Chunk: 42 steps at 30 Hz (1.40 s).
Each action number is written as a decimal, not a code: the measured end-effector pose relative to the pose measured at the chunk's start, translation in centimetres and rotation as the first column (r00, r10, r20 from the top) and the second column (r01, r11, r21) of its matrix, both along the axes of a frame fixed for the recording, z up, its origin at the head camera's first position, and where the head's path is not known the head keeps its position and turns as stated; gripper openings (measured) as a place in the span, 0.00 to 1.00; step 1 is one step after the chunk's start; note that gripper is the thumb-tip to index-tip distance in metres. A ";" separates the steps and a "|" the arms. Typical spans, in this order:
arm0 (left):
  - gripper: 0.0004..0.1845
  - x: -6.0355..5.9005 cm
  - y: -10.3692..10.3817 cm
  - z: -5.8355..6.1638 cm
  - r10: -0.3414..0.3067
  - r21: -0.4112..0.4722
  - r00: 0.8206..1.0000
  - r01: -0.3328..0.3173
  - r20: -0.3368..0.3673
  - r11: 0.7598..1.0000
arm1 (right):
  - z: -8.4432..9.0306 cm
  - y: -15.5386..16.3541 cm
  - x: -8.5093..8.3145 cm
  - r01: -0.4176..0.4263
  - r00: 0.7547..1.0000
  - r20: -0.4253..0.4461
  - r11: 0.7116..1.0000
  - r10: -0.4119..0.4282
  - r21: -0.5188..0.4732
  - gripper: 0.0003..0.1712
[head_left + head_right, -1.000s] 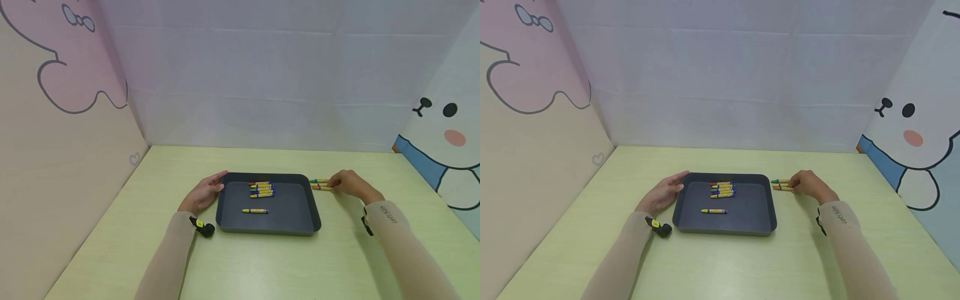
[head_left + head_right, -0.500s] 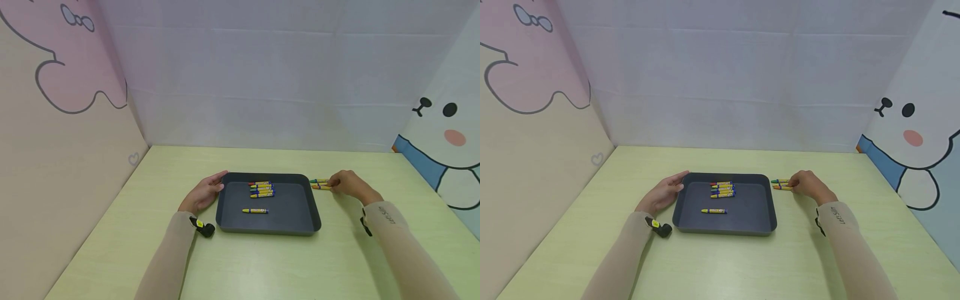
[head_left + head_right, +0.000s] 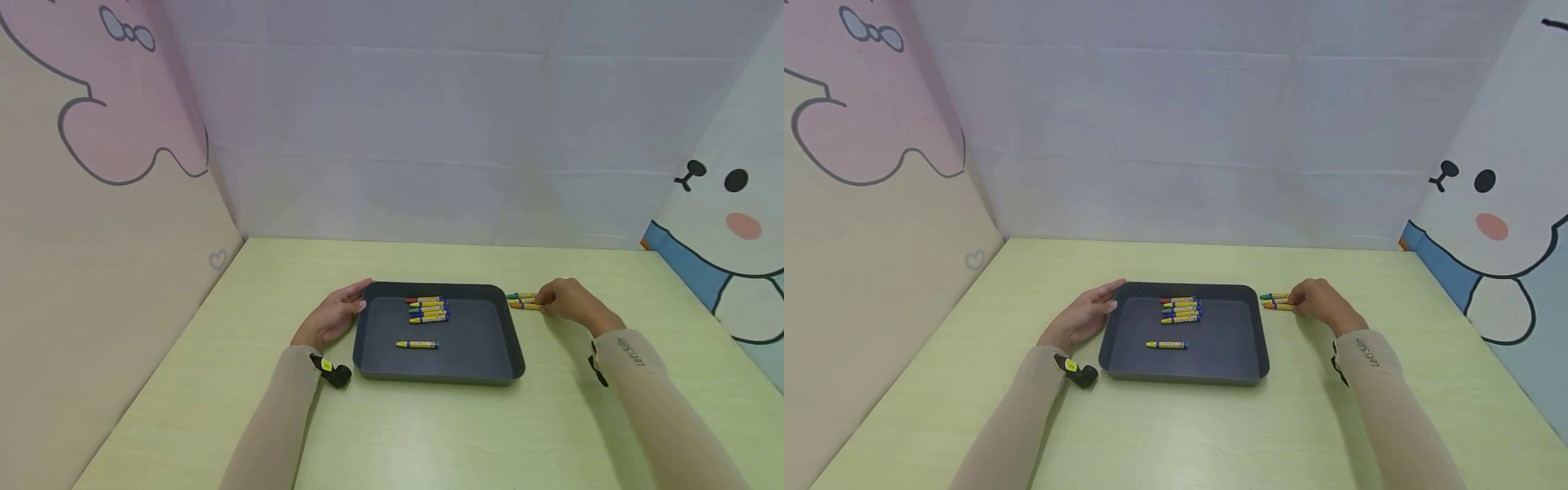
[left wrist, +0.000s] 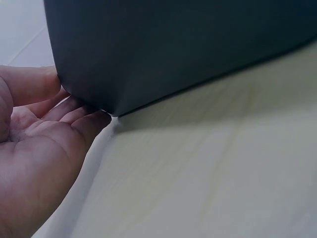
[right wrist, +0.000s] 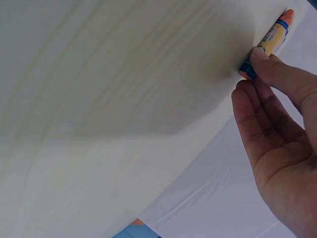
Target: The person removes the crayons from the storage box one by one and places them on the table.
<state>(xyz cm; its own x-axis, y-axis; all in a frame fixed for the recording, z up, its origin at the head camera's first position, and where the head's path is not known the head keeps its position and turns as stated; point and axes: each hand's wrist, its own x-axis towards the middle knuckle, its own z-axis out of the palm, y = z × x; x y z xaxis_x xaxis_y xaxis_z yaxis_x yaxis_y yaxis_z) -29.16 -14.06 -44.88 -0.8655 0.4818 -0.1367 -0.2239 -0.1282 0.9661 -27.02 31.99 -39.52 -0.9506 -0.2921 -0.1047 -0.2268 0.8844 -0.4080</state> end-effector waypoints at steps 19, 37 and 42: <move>0.33 0.2 0.1 0.1 -0.012 0.014 1.000 0.012 -0.010 1.000 | 1.0 -0.6 0.3 -0.014 0.999 -0.049 1.000 0.014 -0.011 0.08; 0.32 0.0 0.1 -0.1 -0.003 -0.019 1.000 0.002 -0.029 1.000 | 4.5 -4.4 0.3 -0.111 0.994 -0.021 0.993 0.110 -0.051 0.13; 0.33 0.0 0.1 0.0 -0.007 -0.012 1.000 0.007 -0.021 1.000 | 5.3 -5.7 0.2 -0.148 0.989 0.007 0.984 0.149 -0.104 0.12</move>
<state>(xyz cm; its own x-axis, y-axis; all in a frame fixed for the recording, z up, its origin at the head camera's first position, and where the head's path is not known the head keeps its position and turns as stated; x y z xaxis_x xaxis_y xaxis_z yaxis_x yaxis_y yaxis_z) -29.15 -13.93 -44.88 -0.8650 0.4863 -0.1237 -0.2039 -0.1155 0.9721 -26.79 26.26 -34.22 -0.8945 -0.4398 -0.0802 -0.3457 0.7942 -0.4996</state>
